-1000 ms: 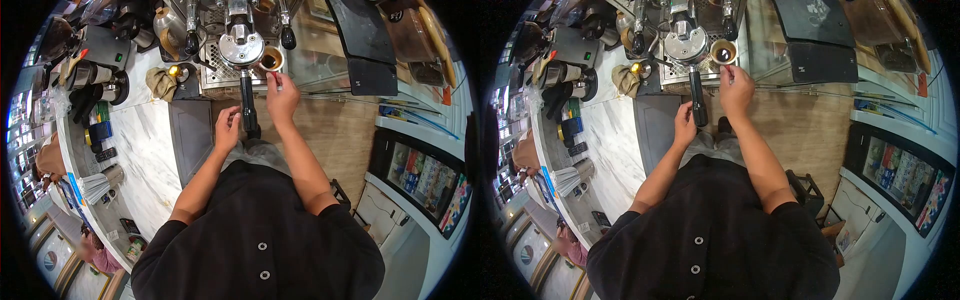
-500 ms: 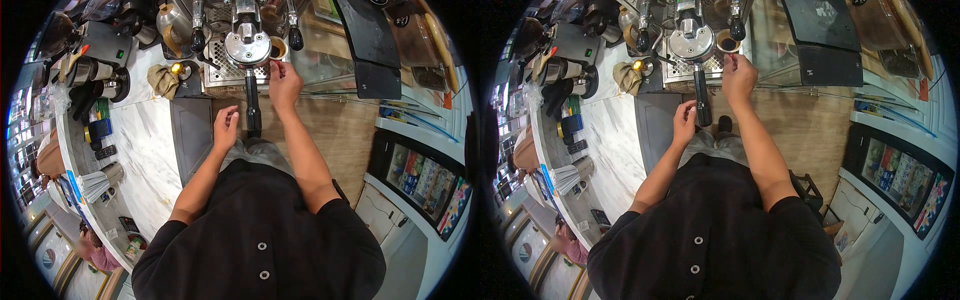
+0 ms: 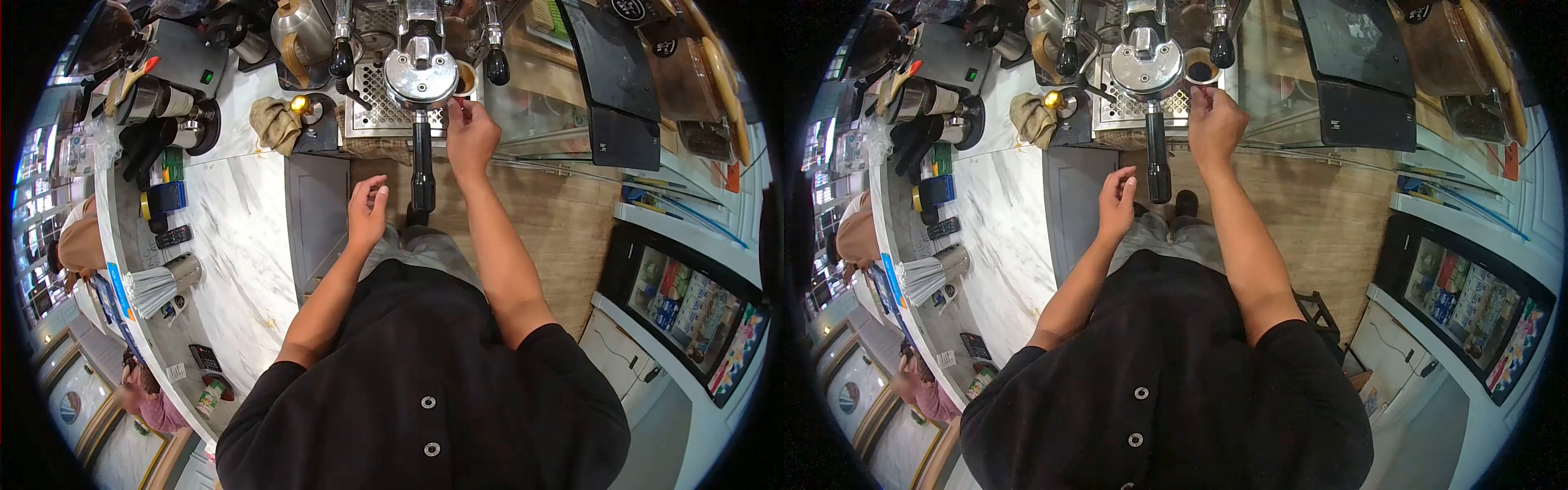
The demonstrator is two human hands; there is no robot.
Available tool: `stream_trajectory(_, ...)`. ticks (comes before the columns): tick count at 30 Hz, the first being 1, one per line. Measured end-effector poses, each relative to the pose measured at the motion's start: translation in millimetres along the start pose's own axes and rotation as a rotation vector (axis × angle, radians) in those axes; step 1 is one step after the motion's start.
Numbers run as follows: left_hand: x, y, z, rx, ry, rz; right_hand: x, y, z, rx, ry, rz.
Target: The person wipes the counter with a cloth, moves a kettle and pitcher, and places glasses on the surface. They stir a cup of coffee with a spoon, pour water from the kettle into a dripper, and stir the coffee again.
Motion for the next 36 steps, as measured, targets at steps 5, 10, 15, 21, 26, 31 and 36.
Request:
stream_trajectory(5, -3.8, -0.4, -7.2, -0.019, 0.010, 0.007, -0.2, 2.3, 1.0, -0.139, -0.025, -0.025)
stream_trajectory(10, -9.1, 1.8, -6.0, -0.020, 0.050, -0.008, 1.0, 1.4, 5.6, -0.105, 0.021, -0.012)
stream_trajectory(15, -12.1, 2.7, -11.3, -0.040, 0.042, 0.007, 1.1, 0.2, 7.5, -0.131, 0.038, -0.027)
stream_trajectory(21, -15.5, 5.7, -14.6, -0.045, 0.031, 0.022, 2.0, 1.2, 9.6, -0.160, 0.060, -0.042)
stream_trajectory(26, -18.2, 7.4, -14.4, -0.035, 0.039, 0.030, 3.0, 2.0, 7.6, -0.168, 0.074, -0.027)
stream_trajectory(31, -18.5, 10.3, -19.1, -0.031, 0.036, 0.040, 1.6, 4.4, 1.1, -0.099, 0.016, -0.035)
stream_trajectory(36, -20.5, 12.7, -19.0, -0.045, 0.040, 0.042, -0.3, 2.2, 9.5, -0.177, 0.074, -0.040)
Point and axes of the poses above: each hand's wrist, its own x-axis towards the middle knuckle, its own y-axis out of the back of the hand, z = x × y, the point moved 4 cm from there along x, towards the middle knuckle, and after that the axes turned 11 degrees about x, right-handed, at the moved point
